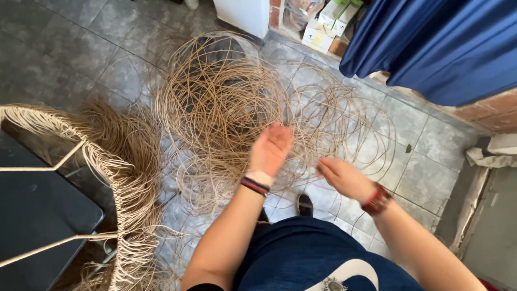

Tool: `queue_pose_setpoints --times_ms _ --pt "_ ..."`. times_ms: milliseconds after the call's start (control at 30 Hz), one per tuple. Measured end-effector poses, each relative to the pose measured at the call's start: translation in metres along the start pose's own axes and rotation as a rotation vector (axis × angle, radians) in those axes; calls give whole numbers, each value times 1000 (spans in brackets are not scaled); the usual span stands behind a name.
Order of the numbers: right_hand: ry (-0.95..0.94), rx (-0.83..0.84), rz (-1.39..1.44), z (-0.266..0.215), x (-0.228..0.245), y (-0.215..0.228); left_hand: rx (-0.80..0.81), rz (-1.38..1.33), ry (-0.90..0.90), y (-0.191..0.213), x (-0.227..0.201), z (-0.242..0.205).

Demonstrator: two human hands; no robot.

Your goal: Weaving natural fiber strands around a circular frame to create a large decorative object

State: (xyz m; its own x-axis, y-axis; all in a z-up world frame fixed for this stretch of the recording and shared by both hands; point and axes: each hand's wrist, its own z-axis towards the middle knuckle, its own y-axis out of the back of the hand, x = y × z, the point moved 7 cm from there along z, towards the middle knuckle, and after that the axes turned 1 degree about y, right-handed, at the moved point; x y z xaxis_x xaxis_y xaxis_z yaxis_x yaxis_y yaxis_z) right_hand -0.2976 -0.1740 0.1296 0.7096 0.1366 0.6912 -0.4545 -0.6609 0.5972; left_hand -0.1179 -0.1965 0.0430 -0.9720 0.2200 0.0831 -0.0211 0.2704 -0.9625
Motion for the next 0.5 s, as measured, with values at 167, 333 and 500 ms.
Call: queue_pose_setpoints --times_ms 167,333,500 --pt "-117 189 83 -53 3 28 -79 102 -291 -56 -83 7" --pt "-26 111 209 -39 47 47 -108 692 -488 -130 -59 -12" --pt "150 -15 528 27 46 11 -91 985 -455 -72 38 -25"
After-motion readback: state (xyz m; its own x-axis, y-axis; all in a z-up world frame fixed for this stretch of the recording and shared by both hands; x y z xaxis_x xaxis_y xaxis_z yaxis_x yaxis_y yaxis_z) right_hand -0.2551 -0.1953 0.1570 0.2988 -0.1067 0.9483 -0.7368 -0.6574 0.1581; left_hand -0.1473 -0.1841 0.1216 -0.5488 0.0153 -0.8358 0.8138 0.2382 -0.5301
